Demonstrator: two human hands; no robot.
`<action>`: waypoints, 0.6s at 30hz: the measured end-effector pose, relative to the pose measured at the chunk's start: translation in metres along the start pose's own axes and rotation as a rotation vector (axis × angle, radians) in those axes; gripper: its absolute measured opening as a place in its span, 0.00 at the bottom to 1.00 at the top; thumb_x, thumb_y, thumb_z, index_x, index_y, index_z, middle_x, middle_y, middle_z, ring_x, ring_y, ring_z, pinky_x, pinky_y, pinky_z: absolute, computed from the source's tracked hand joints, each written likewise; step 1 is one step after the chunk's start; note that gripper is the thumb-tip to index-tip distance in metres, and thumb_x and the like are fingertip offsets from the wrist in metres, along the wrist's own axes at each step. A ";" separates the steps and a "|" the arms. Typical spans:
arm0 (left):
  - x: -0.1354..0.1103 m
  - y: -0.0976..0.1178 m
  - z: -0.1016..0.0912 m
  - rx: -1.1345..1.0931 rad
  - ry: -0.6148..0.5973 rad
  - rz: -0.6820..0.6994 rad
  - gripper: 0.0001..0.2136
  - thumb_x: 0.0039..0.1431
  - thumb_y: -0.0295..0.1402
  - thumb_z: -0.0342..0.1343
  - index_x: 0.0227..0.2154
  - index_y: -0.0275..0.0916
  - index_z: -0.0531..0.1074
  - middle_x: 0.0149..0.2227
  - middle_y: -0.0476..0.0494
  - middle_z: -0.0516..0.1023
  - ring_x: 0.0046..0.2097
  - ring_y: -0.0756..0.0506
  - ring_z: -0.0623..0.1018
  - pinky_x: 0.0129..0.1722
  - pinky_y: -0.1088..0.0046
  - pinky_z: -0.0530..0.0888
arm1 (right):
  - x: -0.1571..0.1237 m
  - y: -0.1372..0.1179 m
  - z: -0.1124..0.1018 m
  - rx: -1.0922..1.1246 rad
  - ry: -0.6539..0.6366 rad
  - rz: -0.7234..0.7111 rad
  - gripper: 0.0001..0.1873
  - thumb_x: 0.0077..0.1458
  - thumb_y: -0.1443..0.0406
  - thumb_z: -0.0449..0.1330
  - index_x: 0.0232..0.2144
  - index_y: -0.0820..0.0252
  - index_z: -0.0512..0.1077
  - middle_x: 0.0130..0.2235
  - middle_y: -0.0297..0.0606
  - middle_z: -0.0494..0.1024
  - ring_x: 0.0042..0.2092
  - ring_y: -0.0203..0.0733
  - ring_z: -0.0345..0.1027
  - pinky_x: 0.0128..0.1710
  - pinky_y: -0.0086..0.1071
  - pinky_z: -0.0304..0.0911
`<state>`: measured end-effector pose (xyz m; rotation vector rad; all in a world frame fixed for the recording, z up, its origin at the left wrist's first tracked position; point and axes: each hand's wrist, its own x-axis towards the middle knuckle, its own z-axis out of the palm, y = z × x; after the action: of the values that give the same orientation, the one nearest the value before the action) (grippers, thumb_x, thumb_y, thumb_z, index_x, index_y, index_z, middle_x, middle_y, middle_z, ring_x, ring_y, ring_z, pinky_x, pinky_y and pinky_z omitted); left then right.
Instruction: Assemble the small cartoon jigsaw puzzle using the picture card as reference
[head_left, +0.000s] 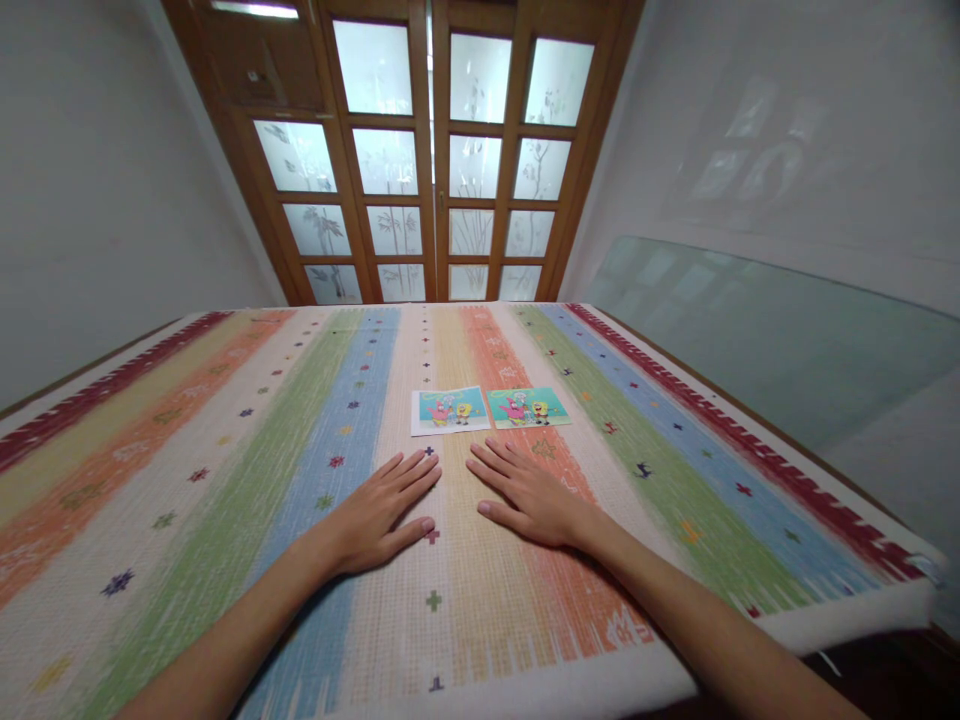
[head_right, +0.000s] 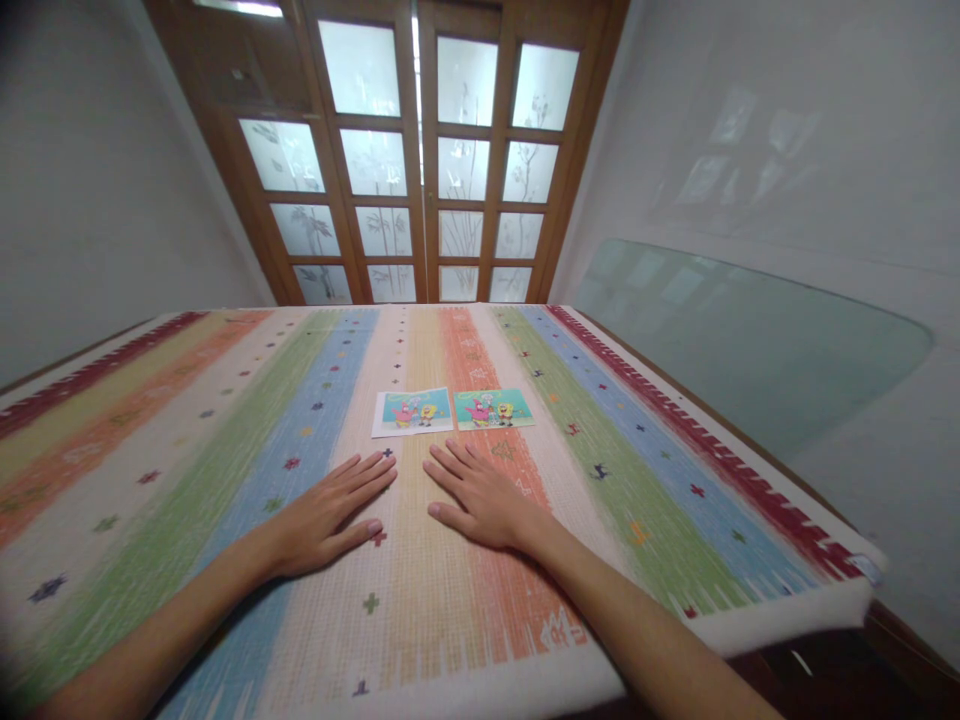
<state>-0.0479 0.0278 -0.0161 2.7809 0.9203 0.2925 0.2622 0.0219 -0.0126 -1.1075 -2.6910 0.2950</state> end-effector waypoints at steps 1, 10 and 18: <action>0.000 0.000 0.000 0.000 0.002 0.000 0.33 0.74 0.49 0.45 0.74 0.49 0.40 0.74 0.42 0.48 0.74 0.37 0.51 0.73 0.48 0.49 | 0.000 0.000 0.000 -0.001 0.003 -0.002 0.34 0.71 0.49 0.49 0.73 0.56 0.53 0.74 0.45 0.50 0.75 0.54 0.38 0.73 0.56 0.41; 0.000 0.000 0.000 0.004 -0.021 -0.019 0.33 0.74 0.49 0.45 0.74 0.48 0.41 0.74 0.42 0.48 0.74 0.37 0.50 0.73 0.48 0.49 | 0.000 0.000 0.000 -0.001 -0.013 0.006 0.35 0.71 0.49 0.49 0.72 0.58 0.54 0.74 0.46 0.49 0.75 0.54 0.38 0.73 0.56 0.40; 0.000 0.001 -0.003 0.005 -0.020 -0.015 0.32 0.75 0.50 0.44 0.74 0.47 0.42 0.75 0.42 0.47 0.74 0.38 0.50 0.73 0.49 0.49 | 0.001 -0.001 -0.003 0.009 -0.034 0.016 0.35 0.71 0.48 0.48 0.72 0.56 0.54 0.74 0.45 0.49 0.75 0.54 0.37 0.73 0.55 0.40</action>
<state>-0.0475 0.0275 -0.0131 2.7751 0.9384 0.2597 0.2617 0.0216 -0.0093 -1.1316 -2.7083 0.3314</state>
